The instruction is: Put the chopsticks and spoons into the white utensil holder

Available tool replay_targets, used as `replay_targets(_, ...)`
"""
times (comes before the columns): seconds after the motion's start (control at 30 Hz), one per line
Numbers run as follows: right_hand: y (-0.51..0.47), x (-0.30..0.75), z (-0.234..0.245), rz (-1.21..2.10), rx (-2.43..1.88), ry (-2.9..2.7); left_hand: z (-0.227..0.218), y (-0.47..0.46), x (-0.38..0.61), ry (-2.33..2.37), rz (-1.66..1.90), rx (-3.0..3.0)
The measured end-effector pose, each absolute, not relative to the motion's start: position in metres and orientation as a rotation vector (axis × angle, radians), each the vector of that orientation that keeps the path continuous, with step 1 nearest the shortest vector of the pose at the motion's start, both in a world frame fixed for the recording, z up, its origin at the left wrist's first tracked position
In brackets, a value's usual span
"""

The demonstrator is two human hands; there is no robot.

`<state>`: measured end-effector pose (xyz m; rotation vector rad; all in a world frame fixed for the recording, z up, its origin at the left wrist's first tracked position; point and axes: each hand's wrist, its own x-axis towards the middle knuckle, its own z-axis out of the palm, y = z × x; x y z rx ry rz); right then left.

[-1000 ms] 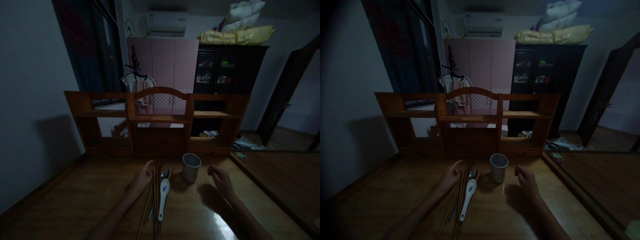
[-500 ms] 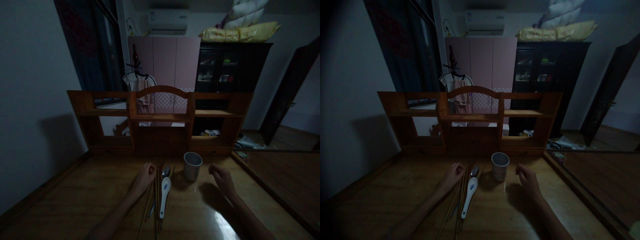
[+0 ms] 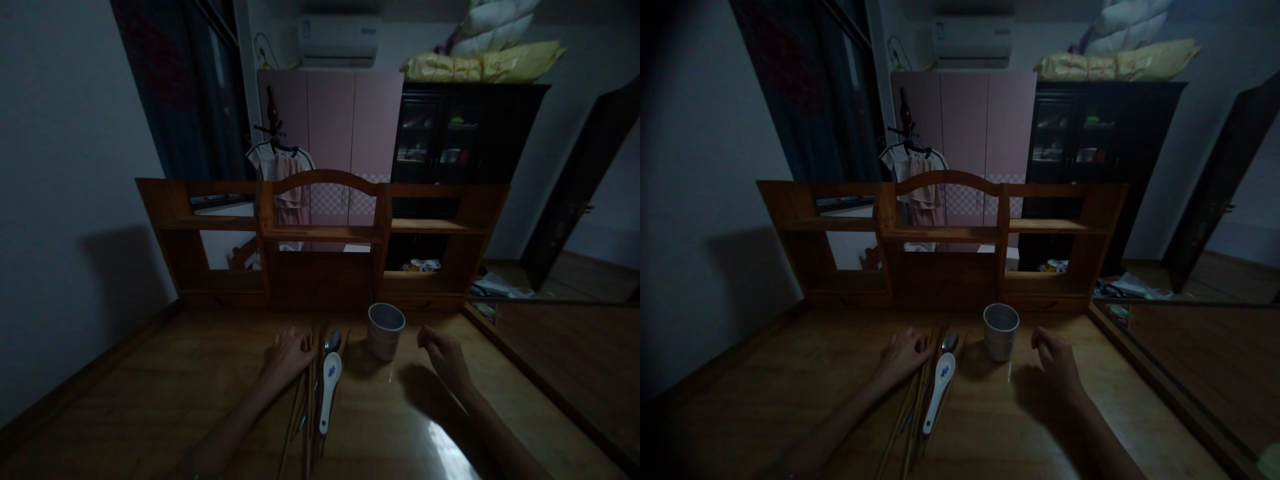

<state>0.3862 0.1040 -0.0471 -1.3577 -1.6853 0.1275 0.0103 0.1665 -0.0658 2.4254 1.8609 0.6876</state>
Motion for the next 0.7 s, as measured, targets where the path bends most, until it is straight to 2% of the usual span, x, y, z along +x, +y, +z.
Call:
replay_targets(0.27, 0.106, 0.388, -0.049, 0.131, -1.351, -1.684, -0.057, 0.157, 0.012, 1.835, 0.626, 2.481)
replay_targets(0.7, 0.105, 0.387, -0.046, 0.111, -1.356, -1.677, -0.070, 0.166, 0.010, 1.849, 0.655, 2.475)
